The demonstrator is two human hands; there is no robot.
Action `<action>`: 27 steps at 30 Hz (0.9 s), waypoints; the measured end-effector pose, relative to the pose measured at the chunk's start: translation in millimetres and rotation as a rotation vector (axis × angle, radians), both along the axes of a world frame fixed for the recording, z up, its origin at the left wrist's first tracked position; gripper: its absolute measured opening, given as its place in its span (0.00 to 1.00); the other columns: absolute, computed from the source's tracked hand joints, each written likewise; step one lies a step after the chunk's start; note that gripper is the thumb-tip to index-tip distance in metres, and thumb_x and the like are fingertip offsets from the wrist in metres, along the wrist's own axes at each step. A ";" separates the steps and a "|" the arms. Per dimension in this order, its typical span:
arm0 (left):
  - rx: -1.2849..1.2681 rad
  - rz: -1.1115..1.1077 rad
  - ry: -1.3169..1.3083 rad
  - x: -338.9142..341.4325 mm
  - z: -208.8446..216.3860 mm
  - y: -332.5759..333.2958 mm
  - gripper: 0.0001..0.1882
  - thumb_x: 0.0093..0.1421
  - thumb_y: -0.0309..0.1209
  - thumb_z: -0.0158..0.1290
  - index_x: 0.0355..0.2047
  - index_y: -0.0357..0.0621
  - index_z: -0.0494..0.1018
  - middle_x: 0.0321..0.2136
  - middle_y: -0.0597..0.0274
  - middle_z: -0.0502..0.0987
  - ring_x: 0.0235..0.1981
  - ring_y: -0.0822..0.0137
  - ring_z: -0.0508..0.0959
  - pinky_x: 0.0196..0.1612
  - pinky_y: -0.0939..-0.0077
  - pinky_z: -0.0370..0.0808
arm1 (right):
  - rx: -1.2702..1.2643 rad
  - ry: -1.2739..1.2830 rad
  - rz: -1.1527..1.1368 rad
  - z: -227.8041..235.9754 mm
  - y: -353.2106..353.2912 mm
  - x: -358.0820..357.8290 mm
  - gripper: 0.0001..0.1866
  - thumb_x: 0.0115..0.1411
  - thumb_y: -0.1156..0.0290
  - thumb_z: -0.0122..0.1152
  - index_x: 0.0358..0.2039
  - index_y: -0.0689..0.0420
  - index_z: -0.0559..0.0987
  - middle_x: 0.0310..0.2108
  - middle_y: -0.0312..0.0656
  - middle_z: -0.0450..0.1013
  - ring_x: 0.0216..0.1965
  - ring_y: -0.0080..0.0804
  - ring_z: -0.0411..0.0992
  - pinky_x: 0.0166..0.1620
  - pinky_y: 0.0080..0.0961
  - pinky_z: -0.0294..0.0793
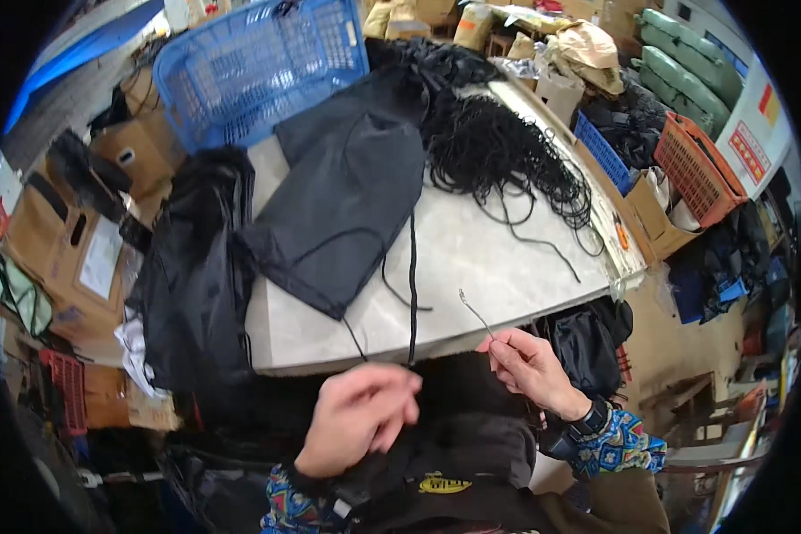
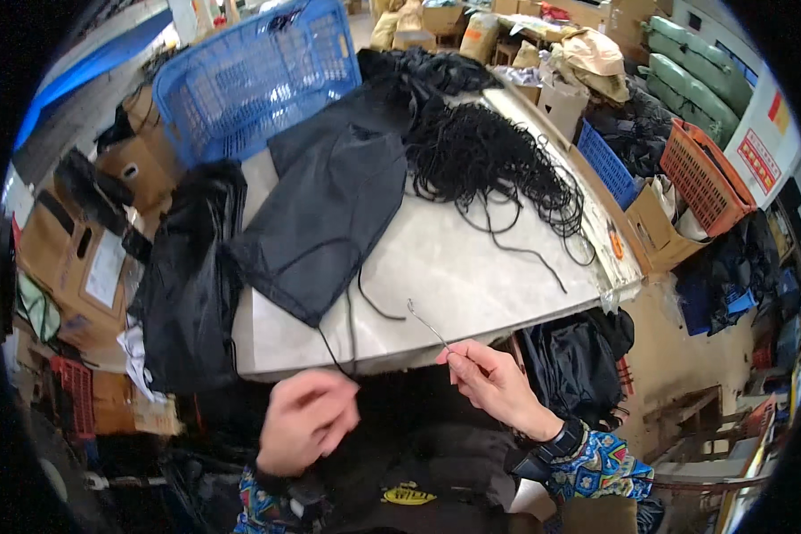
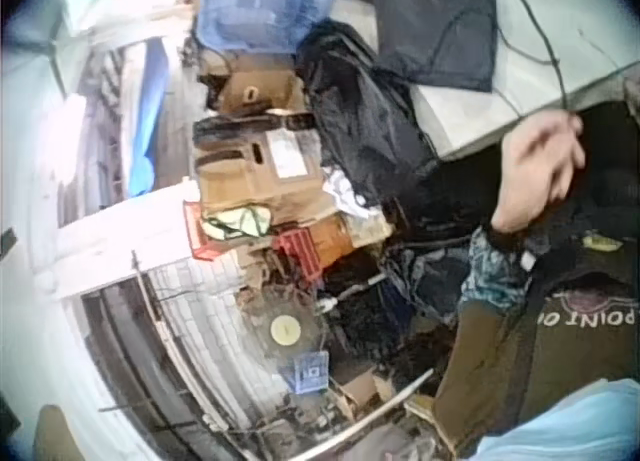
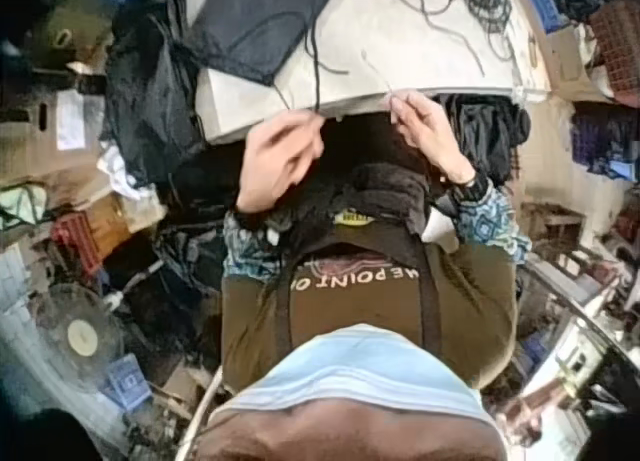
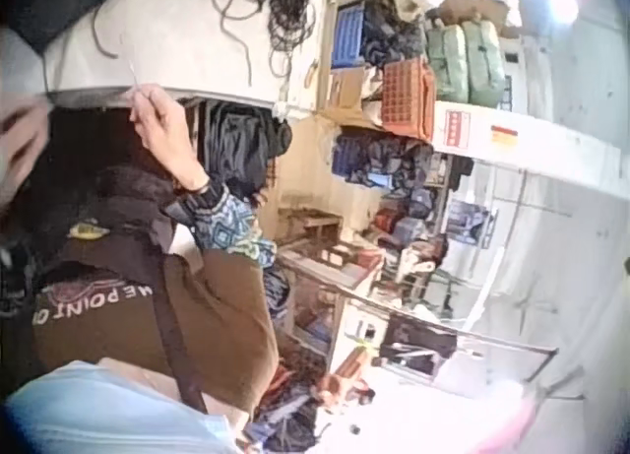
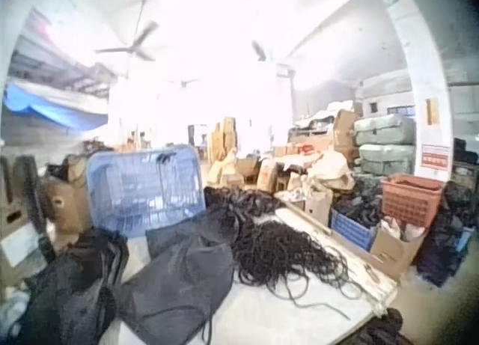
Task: The person assembles black drawstring bags by threading black cords through the top hems using a metal hook tool. They pull the cords through, adjust the length, and place the finished bags into a pile on the table.
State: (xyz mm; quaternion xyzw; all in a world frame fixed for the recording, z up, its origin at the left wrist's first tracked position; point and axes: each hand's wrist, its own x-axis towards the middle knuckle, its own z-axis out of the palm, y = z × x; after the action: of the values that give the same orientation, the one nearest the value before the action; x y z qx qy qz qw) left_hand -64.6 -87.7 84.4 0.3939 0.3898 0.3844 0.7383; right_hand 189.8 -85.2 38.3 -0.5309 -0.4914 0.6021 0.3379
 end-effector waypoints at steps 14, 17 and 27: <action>0.039 0.296 -0.042 11.5 -90.6 -12.4 0.06 0.61 0.25 0.51 0.37 0.37 0.73 0.19 0.73 0.70 0.13 0.86 0.60 0.15 0.89 0.52 | 0.381 -0.301 0.096 -16.6 -46.9 -43.0 0.14 0.60 0.81 0.49 0.46 0.61 0.76 0.22 0.41 0.70 0.23 0.24 0.68 0.27 0.19 0.68; -0.032 0.242 -0.120 14.1 -81.2 -9.0 0.06 0.60 0.25 0.51 0.37 0.37 0.73 0.20 0.71 0.71 0.14 0.86 0.62 0.15 0.90 0.53 | 0.391 -0.371 0.082 -21.7 -52.2 -46.5 0.16 0.56 0.84 0.50 0.45 0.61 0.76 0.23 0.42 0.70 0.23 0.28 0.69 0.28 0.21 0.69; -0.016 0.135 -0.022 7.7 -69.8 -6.0 0.12 0.61 0.25 0.51 0.44 0.33 0.73 0.25 0.63 0.76 0.17 0.81 0.69 0.16 0.90 0.63 | 0.487 -0.448 0.151 -22.9 -51.8 -44.4 0.20 0.51 0.87 0.53 0.46 0.61 0.74 0.22 0.46 0.68 0.23 0.38 0.69 0.28 0.27 0.69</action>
State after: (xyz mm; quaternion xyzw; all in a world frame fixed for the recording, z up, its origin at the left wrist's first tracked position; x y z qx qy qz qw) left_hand -56.9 -93.7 14.7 0.3567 0.4104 0.4345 0.7180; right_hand 145.4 -136.9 15.3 -0.5161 -0.7206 0.3587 0.2927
